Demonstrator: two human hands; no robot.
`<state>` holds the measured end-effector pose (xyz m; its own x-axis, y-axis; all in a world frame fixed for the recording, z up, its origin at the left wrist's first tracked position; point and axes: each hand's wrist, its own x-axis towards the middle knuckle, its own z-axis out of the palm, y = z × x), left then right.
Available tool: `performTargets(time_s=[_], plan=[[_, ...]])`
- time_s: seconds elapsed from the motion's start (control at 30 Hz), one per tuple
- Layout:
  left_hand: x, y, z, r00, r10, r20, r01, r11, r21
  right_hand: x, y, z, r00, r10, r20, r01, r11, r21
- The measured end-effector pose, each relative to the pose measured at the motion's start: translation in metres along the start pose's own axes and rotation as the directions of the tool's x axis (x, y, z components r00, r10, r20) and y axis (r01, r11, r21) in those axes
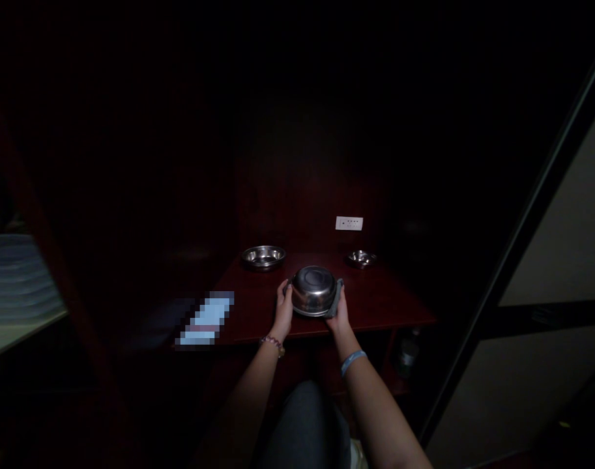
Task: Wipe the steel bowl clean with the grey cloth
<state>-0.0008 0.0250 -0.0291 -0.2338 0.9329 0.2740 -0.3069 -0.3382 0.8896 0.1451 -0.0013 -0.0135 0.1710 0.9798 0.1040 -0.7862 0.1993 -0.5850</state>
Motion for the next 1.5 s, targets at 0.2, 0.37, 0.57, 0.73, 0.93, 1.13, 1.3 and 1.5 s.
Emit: performTargets(time_s=[0.2, 0.37, 0.57, 0.73, 0.93, 1.13, 1.3, 1.5], plan=[[0.003, -0.005, -0.001, 1.000, -0.022, -0.005, 0.022, 1.000, -0.016, 0.000, 0.000, 0.000, 0.999, -0.029, 0.017, 0.029, 1.000, -0.012], [-0.001, -0.001, 0.000, 0.994, -0.046, 0.094, 0.045, 0.999, 0.005, -0.003, -0.002, 0.004, 1.000, -0.021, -0.005, 0.021, 0.999, 0.037], [-0.007, 0.007, 0.003, 0.984, -0.010, 0.176, 0.012, 1.000, -0.010, -0.005, -0.003, 0.004, 0.998, -0.011, -0.060, 0.015, 0.998, 0.056], [-0.005, 0.006, 0.003, 0.985, 0.022, 0.170, -0.019, 1.000, -0.020, -0.003, -0.003, 0.003, 0.997, 0.016, -0.080, -0.010, 0.997, 0.072], [-0.001, 0.000, 0.003, 0.988, 0.089, 0.127, -0.087, 0.996, -0.018, -0.005, -0.004, 0.007, 0.998, 0.023, -0.058, -0.020, 0.999, 0.049], [0.004, -0.004, 0.001, 0.995, 0.084, 0.052, -0.083, 0.996, -0.026, -0.008, -0.006, 0.008, 0.999, 0.043, -0.016, -0.043, 0.998, 0.035], [0.003, -0.001, 0.001, 0.996, 0.081, 0.033, -0.080, 0.997, -0.025, -0.006, -0.004, 0.006, 0.999, 0.044, -0.002, -0.044, 0.998, 0.042], [-0.001, 0.003, 0.002, 0.994, 0.096, 0.054, -0.095, 0.995, -0.035, -0.002, -0.002, 0.002, 0.999, 0.042, -0.006, -0.042, 0.998, 0.039]])
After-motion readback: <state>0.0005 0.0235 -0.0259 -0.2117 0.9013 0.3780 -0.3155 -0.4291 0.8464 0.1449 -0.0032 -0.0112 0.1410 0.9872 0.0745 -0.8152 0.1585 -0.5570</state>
